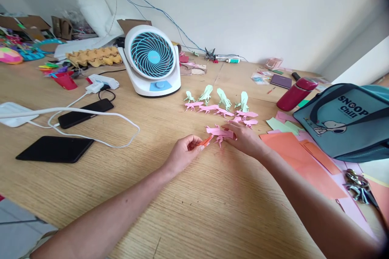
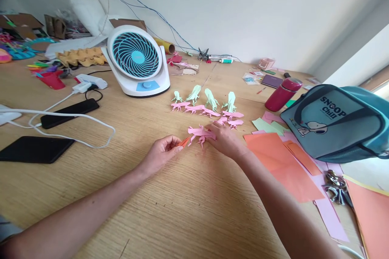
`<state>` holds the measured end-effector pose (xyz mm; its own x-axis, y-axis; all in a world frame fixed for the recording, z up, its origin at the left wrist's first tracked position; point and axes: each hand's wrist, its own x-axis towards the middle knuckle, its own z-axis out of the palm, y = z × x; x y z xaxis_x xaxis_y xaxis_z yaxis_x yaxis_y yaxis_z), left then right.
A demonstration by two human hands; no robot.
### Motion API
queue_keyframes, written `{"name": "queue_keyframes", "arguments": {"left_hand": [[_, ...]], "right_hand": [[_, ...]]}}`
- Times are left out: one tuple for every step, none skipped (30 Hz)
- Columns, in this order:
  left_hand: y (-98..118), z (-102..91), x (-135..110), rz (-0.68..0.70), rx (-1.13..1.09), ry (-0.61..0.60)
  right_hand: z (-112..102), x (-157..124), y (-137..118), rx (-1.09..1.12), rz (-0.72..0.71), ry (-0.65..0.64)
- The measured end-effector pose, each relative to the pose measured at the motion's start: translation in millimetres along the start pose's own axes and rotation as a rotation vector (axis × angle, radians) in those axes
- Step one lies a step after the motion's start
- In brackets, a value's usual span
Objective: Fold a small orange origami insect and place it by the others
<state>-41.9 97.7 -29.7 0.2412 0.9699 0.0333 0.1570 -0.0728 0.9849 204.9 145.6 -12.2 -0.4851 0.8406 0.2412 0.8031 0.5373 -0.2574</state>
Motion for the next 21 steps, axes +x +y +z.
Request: {"name": "queue_keyframes", "arguments": {"left_hand": [[-0.4,-0.3,-0.1,-0.002,-0.007,0.001],[-0.9,-0.5,-0.1,-0.002,-0.014,0.002],[-1.5,-0.6,-0.3,0.000,-0.020,0.003],[-2.1,-0.6,-0.5,0.005,-0.022,0.005],[-2.5,-0.5,-0.8,0.009,-0.017,0.005],[-2.7,-0.3,-1.3,0.013,-0.008,0.005],[-2.8,0.0,-2.0,0.016,0.006,0.005],[-2.6,0.3,-2.7,0.019,0.023,0.006],[-2.5,0.7,-3.4,0.022,0.042,0.007],[-2.3,1.1,-4.1,0.025,0.063,0.008],[-2.3,1.5,-4.8,0.028,0.087,0.009],[-2.4,2.0,-5.3,0.032,0.111,0.012],[-2.7,2.4,-5.7,0.036,0.135,0.017],[-3.0,2.8,-6.0,0.041,0.156,0.020],[-3.2,3.1,-6.3,0.045,0.176,0.023],[-3.3,3.3,-6.7,0.049,0.191,0.022],[-2.9,3.5,-7.3,0.057,0.204,0.016],[-2.0,3.6,-8.1,0.065,0.215,0.000],[-0.6,3.9,-9.4,0.073,0.228,-0.022],[1.4,4.3,-11.1,0.080,0.245,-0.050],[3.9,5.0,-13.3,0.087,0.267,-0.079]], "right_hand": [[2.1,3.6,-2.1,-0.008,0.012,0.018],[4.5,7.7,-4.4,-0.017,0.025,0.035],[7.2,12.6,-6.7,-0.027,0.037,0.052],[9.9,17.9,-9.0,-0.037,0.046,0.067],[12.8,23.6,-11.1,-0.047,0.055,0.084],[15.6,29.3,-12.9,-0.057,0.061,0.103],[18.5,34.9,-14.5,-0.066,0.066,0.123],[21.2,40.2,-15.6,-0.075,0.072,0.141],[23.7,44.9,-16.3,-0.084,0.077,0.156],[26.1,48.9,-16.6,-0.092,0.085,0.170],[28.1,52.2,-16.5,-0.098,0.091,0.180],[29.7,54.6,-16.2,-0.104,0.097,0.189],[30.7,56.1,-15.5,-0.107,0.102,0.196],[31.0,56.5,-14.8,-0.108,0.106,0.204],[30.5,55.6,-14.1,-0.107,0.109,0.212],[29.1,53.1,-13.6,-0.104,0.112,0.221],[26.7,48.7,-13.5,-0.098,0.116,0.231],[23.4,42.3,-14.1,-0.089,0.119,0.241],[19.2,33.6,-15.7,-0.074,0.120,0.246],[14.4,22.8,-18.5,-0.055,0.124,0.248],[9.2,9.9,-22.7,-0.030,0.123,0.243]]}}
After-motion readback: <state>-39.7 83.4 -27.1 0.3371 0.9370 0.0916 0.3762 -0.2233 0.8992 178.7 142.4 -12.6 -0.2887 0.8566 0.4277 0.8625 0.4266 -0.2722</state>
